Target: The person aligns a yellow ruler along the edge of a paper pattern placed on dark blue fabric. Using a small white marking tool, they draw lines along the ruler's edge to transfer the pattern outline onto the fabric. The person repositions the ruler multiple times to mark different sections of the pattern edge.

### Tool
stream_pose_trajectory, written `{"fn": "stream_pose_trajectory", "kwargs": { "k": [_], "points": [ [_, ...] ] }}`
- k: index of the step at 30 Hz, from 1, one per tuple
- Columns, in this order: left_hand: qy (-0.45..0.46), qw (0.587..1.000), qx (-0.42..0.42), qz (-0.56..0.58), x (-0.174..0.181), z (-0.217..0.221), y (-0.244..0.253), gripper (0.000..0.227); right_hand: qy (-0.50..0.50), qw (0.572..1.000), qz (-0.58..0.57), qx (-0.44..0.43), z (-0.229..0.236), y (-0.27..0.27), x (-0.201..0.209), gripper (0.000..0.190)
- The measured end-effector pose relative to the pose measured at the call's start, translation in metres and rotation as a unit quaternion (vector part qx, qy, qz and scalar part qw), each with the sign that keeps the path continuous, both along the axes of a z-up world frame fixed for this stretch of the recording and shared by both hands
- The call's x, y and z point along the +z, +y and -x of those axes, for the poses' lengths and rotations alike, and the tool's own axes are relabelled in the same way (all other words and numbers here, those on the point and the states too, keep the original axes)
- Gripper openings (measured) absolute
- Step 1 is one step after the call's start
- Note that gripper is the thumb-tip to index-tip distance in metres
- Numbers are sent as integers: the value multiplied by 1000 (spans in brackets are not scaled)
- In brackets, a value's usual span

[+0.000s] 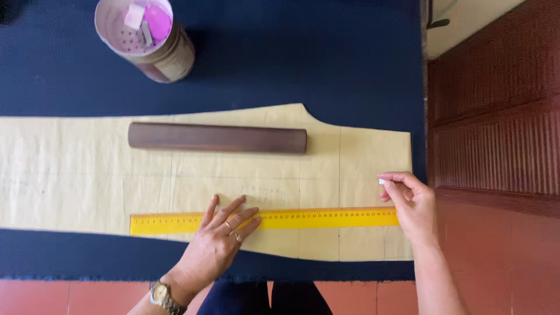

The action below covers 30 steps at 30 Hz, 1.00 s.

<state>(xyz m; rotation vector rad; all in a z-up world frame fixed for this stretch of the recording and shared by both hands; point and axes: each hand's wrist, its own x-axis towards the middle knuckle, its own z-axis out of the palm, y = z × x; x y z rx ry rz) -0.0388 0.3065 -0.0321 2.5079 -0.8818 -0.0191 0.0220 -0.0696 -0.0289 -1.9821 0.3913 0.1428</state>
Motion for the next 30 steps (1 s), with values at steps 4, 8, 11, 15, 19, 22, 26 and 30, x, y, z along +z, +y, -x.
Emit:
{"fn": "stream_pose_trajectory", "kwargs": {
  "k": [4, 8, 11, 15, 19, 22, 26, 30],
  "points": [
    [-3, 997, -4, 75, 28, -29, -9, 30, -37, 998, -35, -40, -14, 12, 13, 15],
    [-70, 993, 2, 94, 62, -90, -34, 24, -48, 994, -75, -67, -45, 34, 26, 19],
    [-73, 996, 31, 27, 55, -132, -60, 28, -81, 992, -89, -31, -78, 57, 35, 17],
    [-27, 988, 60, -140, 23, -160, -100, 65, -27, 996, -79, 23, -121, 90, 39, 14],
    [11, 988, 88, -127, 18, -166, -117, 73, -71, 986, -118, 96, -158, 102, -2, 15],
    [49, 983, 98, -151, 15, -172, -125, 79, -77, 982, -40, 166, -186, 107, -10, 13],
    [39, 983, 123, -133, 11, -170, -129, 81, -37, 961, 5, 273, -207, 113, -1, 10],
    [26, 971, 110, -210, 1, -172, -132, 84, 97, 943, 89, 305, -220, 131, 36, 7]
  ]
}}
